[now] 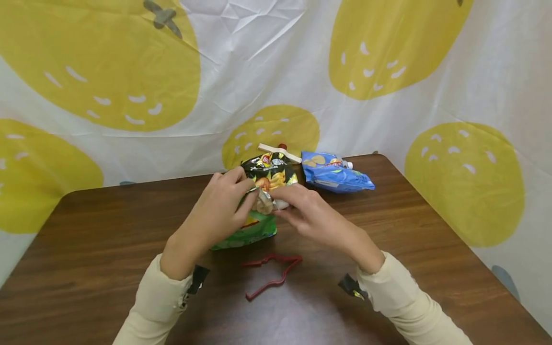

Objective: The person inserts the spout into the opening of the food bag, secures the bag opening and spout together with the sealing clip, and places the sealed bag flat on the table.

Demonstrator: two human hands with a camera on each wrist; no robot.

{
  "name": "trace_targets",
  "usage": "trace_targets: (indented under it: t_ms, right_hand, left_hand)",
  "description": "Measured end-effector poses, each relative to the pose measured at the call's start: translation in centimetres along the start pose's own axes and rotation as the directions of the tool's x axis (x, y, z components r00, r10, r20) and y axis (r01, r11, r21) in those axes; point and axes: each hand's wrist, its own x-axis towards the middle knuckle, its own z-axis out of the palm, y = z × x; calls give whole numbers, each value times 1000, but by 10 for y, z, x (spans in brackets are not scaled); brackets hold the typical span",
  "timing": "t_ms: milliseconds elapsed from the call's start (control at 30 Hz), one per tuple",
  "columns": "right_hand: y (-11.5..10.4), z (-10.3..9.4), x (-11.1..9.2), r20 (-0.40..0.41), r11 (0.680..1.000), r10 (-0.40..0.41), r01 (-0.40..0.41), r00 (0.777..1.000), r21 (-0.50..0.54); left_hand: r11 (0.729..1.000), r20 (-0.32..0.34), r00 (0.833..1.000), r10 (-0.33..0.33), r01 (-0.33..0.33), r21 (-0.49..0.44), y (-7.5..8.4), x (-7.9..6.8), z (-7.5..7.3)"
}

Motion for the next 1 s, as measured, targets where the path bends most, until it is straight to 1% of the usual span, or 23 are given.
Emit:
trace_targets:
  t_ms: [100, 200, 300, 367, 433, 567, 667, 767, 867, 933, 1000]
  right_hand:
    - [-2, 2, 0, -27, 1000, -24, 24, 999, 0]
    - [-3, 4, 0, -56, 1000, -23, 23, 998, -4]
    - [-4, 7, -1, -70, 999, 26, -25, 997, 20]
    - [-4, 9, -1, -75, 996, 69, -65, 995, 57]
    - [-3, 10, -1, -81, 991, 103, -96, 991, 89]
    - [1, 11, 0, -109, 986, 130, -116, 986, 120]
    - [3, 11, 0, -129, 985, 134, -118, 983, 124]
    - [5, 14, 1, -129, 985, 131, -114, 983, 129]
    - [5, 18, 2, -118, 986, 124, -109, 985, 126]
    - [4, 19, 2, -114, 987, 114, -100, 987, 124]
    - [3, 18, 1, -109, 990, 104, -92, 989, 112]
  left_hand:
    - [998, -39, 999, 10, -8, 59, -1, 1, 4]
    - [993, -102, 995, 17, -5, 121, 0, 3, 9]
    - [981, -156, 987, 29, 2, 194, 3, 7, 13]
    - [974, -172, 985, 31, 9, 226, 5, 9, 16]
    - [972, -179, 983, 32, 11, 234, 8, 11, 19]
    - [984, -195, 981, 21, 14, 177, 12, 14, 24]
    - [994, -187, 982, 20, 1, 111, 12, 13, 24]
    - [999, -157, 987, 27, -20, 44, 11, 6, 22]
    - [999, -137, 990, 41, -45, -24, 9, -5, 18]
    - [996, -148, 988, 50, -59, -59, 8, -11, 17]
    - [995, -172, 983, 60, -74, -71, 8, -15, 18]
